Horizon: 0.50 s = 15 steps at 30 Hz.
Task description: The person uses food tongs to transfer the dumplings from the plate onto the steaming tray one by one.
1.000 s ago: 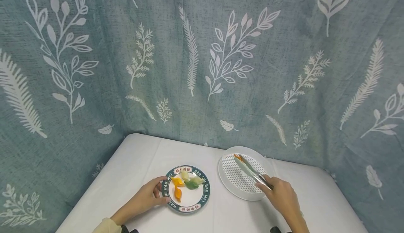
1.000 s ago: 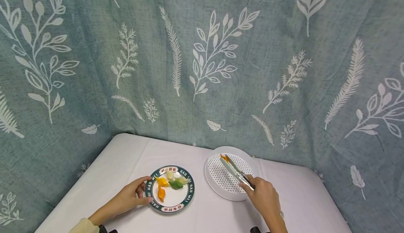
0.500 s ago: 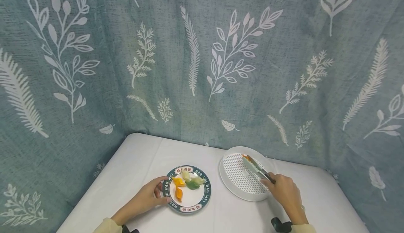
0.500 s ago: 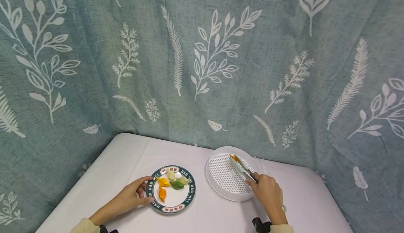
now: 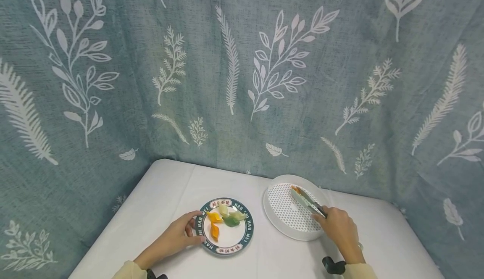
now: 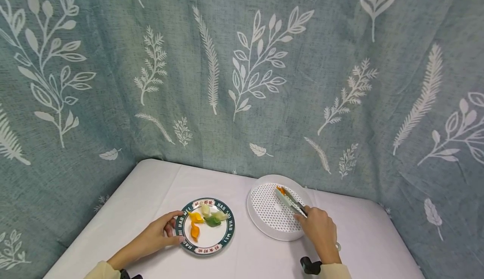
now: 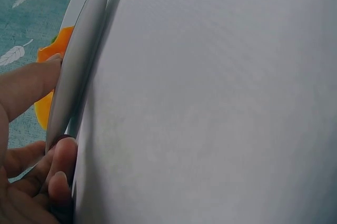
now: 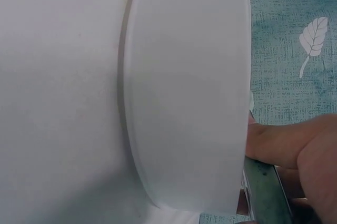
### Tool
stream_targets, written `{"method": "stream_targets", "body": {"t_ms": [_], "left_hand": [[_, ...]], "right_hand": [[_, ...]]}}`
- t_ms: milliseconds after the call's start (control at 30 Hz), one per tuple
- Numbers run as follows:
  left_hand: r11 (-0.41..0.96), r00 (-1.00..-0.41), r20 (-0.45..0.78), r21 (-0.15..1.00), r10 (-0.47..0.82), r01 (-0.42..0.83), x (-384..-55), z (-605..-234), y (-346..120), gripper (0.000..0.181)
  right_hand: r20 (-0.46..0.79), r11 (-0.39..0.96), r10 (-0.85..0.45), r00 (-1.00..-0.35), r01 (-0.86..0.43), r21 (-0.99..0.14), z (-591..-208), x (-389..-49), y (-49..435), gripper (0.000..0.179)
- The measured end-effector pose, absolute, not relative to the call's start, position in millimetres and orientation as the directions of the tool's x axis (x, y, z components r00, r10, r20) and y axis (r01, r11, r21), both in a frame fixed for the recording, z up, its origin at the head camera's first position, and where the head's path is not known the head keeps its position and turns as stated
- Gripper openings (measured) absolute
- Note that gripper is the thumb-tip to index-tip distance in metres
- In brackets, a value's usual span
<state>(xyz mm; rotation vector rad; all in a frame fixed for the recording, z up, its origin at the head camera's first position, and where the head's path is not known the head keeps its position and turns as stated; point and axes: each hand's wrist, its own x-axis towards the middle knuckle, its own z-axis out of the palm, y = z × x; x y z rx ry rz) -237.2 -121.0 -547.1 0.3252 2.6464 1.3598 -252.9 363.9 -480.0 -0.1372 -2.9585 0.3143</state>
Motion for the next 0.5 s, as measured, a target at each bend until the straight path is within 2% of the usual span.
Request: {"method": "stream_targets", "body": {"t_ms": [200, 500], "left_hand": [[0.562, -0.964, -0.036, 0.818, 0.263, 0.122, -237, -546, -120, 0.088], [0.564, -0.965, -0.031, 0.816, 0.260, 0.126, -237, -545, -120, 0.088]], "right_hand": [[0.142, 0.968, 0.133, -0.981, 0.098, -0.233, -479, -250, 363, 0.041], [0.193, 0.961, 0.140, -0.971, 0.086, -0.264, -470, -242, 363, 0.050]]}}
